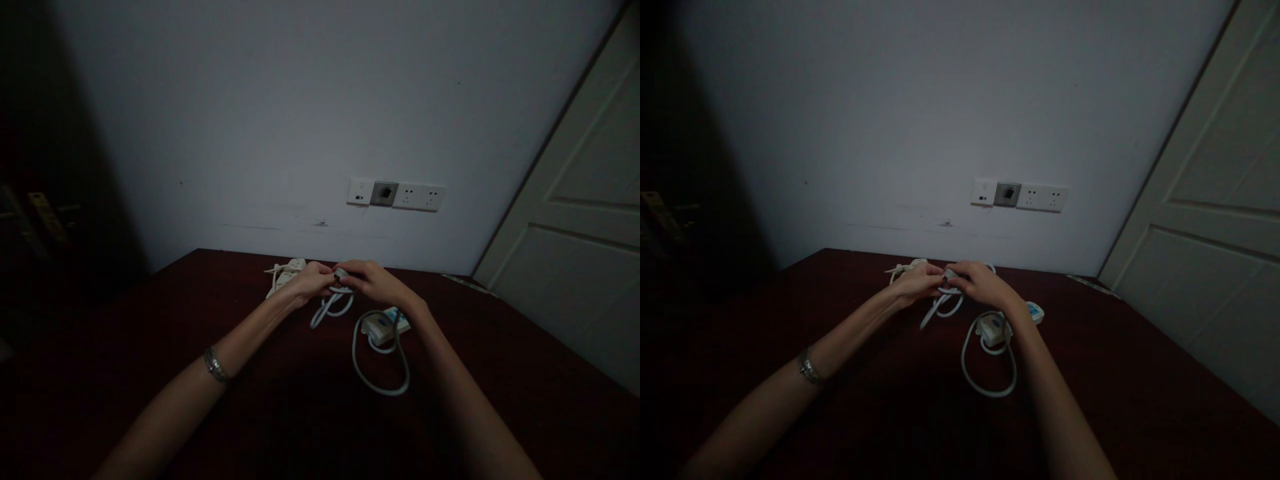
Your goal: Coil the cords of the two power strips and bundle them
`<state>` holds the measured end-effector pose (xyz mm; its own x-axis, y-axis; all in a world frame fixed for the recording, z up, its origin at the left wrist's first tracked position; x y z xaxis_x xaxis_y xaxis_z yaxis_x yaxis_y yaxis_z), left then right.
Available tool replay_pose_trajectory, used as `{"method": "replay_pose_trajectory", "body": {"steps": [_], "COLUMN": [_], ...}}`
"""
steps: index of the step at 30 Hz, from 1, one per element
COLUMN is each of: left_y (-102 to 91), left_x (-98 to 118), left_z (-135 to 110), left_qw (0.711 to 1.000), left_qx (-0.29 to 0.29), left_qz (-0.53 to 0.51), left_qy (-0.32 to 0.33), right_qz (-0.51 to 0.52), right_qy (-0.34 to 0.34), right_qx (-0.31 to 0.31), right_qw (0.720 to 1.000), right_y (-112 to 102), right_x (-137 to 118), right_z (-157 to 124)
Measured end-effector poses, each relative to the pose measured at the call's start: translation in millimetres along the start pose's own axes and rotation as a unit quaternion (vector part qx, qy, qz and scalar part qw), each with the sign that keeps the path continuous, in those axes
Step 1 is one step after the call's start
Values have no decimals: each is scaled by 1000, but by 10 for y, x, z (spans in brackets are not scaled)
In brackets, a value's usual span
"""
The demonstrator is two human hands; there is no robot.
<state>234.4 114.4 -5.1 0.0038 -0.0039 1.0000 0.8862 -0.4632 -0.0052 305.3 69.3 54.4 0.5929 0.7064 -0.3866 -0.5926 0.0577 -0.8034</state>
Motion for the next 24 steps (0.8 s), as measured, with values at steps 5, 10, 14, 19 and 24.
{"method": "replay_pose_trajectory", "body": {"steps": [5,10,14,19,24], "left_y": [122,-22,-44,135,241], "left_x": [33,232,288,179,211], "left_z": [-25,-38,-46,-49,-141], "left_qw": [997,988,974,987,985], "left_qx": [-51,51,68,-55,-99], "left_qz": [-63,69,97,15,-37], "left_qy": [10,127,194,148,136], "right_qz": [116,115,25,-66,-137], "right_qy": [56,71,62,75,39], "right_qx": [-2,30,63,104,181], "right_qw": [992,990,996,990,973], "right_y": [-100,-169,-153,-205,-423], "right_x": [163,232,116,-26,-227], "right_z": [-77,-90,-26,-4,-52]}}
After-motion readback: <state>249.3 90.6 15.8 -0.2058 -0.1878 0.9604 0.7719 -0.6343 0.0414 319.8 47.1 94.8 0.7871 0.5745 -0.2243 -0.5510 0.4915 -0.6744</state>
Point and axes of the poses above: each hand's wrist, its own z-axis towards the middle knuckle, its own y-axis out of the palm, x = y × z, the point moved 9 cm from there along z, towards the middle knuckle, and after that the axes turned 3 degrees about x, right-handed, at the moved point
